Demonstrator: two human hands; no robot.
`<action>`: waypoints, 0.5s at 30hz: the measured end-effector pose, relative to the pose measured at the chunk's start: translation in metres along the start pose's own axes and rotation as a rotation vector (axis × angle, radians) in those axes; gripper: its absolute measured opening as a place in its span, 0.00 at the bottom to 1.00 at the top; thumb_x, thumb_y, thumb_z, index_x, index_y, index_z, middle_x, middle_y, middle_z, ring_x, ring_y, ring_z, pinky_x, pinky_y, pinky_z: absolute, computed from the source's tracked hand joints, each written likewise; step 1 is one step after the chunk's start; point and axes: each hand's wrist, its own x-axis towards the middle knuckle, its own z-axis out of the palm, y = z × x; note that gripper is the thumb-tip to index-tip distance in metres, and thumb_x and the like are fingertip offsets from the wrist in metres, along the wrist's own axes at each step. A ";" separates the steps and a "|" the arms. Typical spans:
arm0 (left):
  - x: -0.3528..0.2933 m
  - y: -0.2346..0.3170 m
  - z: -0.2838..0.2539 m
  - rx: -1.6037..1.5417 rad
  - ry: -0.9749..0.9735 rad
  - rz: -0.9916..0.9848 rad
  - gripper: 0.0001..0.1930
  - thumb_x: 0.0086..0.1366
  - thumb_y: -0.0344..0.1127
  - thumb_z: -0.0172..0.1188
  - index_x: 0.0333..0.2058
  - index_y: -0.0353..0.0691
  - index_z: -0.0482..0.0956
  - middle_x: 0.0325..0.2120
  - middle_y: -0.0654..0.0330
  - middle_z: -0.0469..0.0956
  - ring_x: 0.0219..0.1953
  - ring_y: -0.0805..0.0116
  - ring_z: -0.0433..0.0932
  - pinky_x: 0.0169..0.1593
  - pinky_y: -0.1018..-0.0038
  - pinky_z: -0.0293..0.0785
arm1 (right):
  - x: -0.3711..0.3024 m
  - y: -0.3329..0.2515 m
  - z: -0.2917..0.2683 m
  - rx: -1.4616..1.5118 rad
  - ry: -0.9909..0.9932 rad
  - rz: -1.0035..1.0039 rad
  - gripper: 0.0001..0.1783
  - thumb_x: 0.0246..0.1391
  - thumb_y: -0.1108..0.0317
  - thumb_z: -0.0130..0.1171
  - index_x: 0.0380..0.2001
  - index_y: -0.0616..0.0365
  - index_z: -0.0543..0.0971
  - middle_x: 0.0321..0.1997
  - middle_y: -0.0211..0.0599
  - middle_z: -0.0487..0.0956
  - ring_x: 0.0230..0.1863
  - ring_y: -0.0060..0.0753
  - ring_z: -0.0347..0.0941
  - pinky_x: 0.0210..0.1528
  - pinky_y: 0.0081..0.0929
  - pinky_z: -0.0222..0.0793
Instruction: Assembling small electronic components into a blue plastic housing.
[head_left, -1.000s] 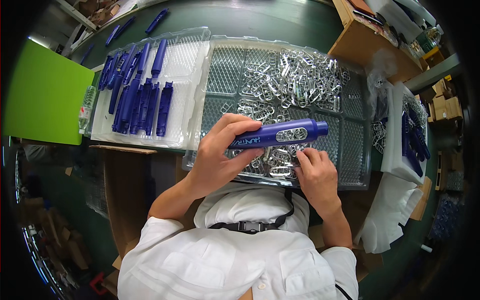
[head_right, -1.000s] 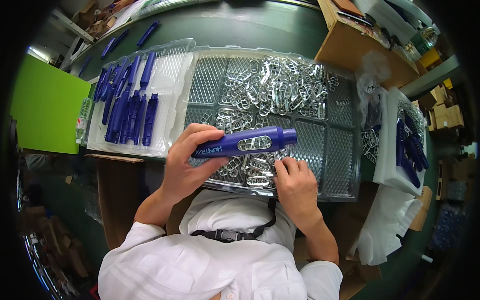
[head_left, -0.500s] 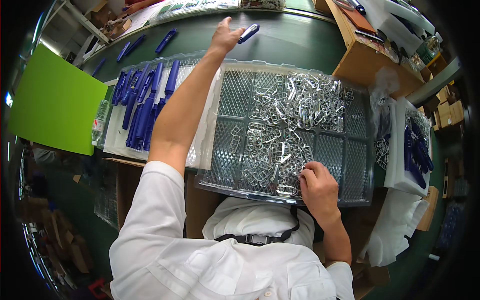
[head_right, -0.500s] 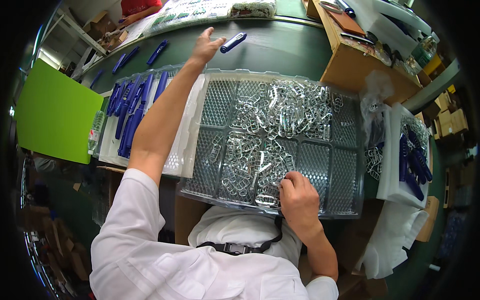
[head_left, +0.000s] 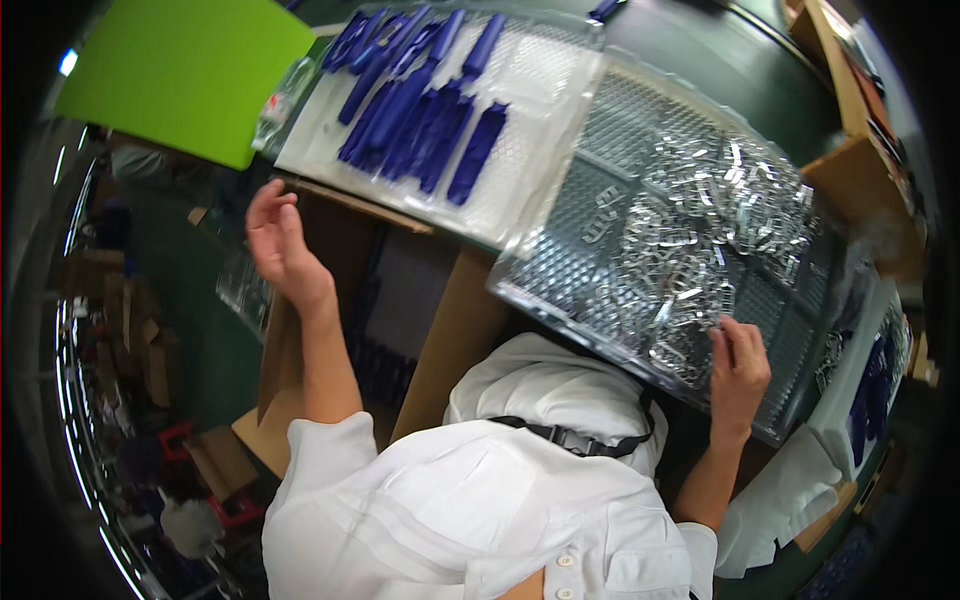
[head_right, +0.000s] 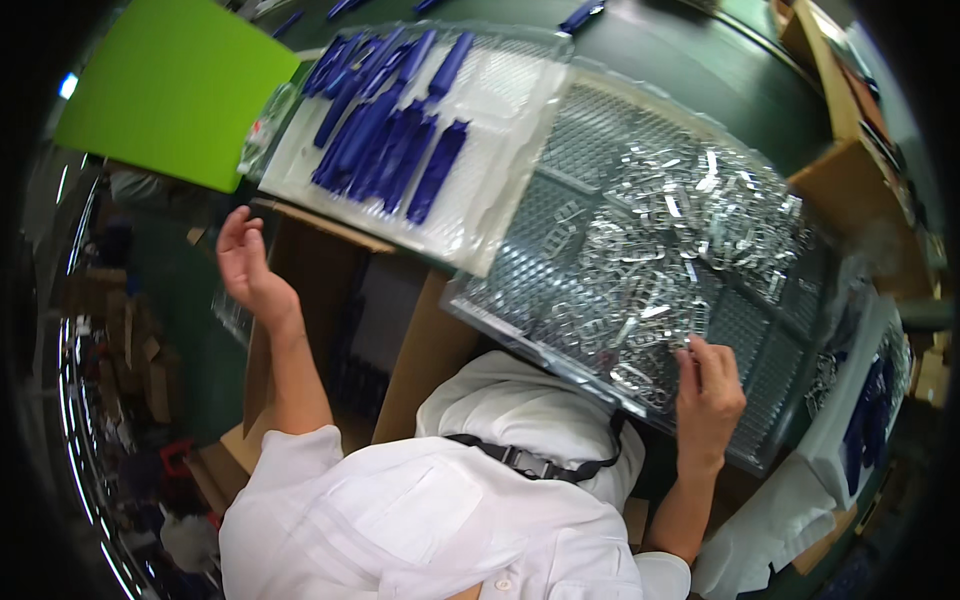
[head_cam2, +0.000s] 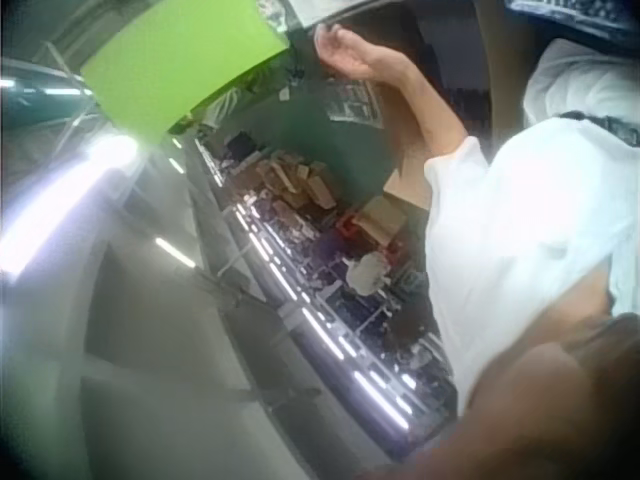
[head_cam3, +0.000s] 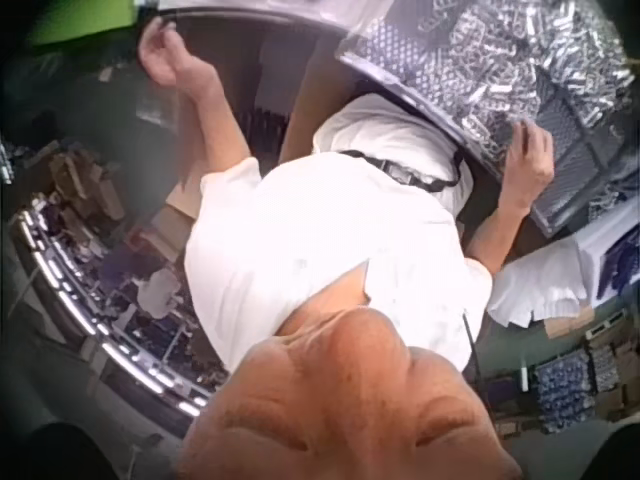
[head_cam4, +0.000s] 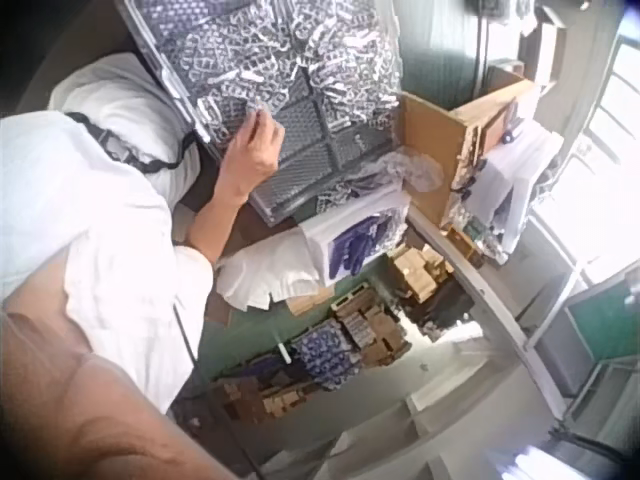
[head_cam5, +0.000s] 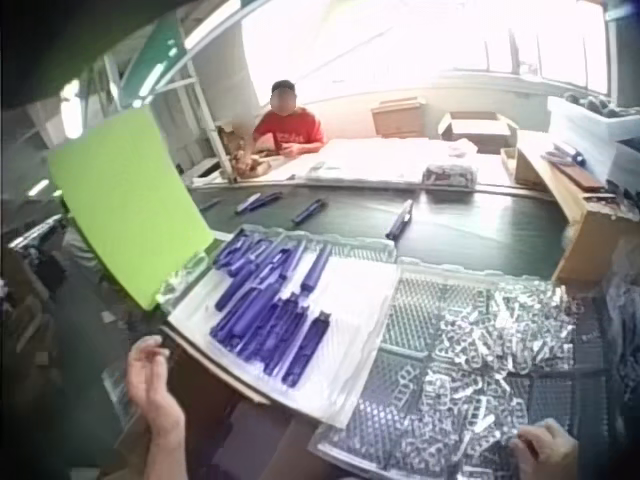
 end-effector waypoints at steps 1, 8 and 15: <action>-0.019 -0.025 -0.035 0.029 0.053 -0.146 0.12 0.75 0.25 0.57 0.55 0.34 0.79 0.54 0.58 0.80 0.50 0.71 0.78 0.60 0.74 0.73 | -0.001 0.000 0.000 -0.014 -0.008 -0.030 0.14 0.61 0.80 0.66 0.49 0.60 0.83 0.40 0.42 0.81 0.34 0.40 0.80 0.34 0.33 0.76; -0.212 -0.218 -0.239 0.616 -0.014 -0.797 0.14 0.75 0.33 0.59 0.54 0.35 0.82 0.46 0.54 0.87 0.47 0.59 0.85 0.52 0.65 0.79 | -0.001 -0.001 -0.001 0.007 -0.215 0.091 0.15 0.62 0.81 0.62 0.52 0.63 0.82 0.44 0.37 0.81 0.41 0.32 0.78 0.45 0.27 0.74; -0.286 -0.353 -0.267 1.471 -0.652 -0.669 0.22 0.72 0.51 0.57 0.50 0.40 0.87 0.53 0.47 0.84 0.55 0.44 0.83 0.56 0.50 0.80 | 0.003 -0.004 -0.019 0.050 -0.239 0.024 0.11 0.63 0.83 0.61 0.47 0.65 0.83 0.46 0.38 0.81 0.44 0.29 0.77 0.44 0.22 0.72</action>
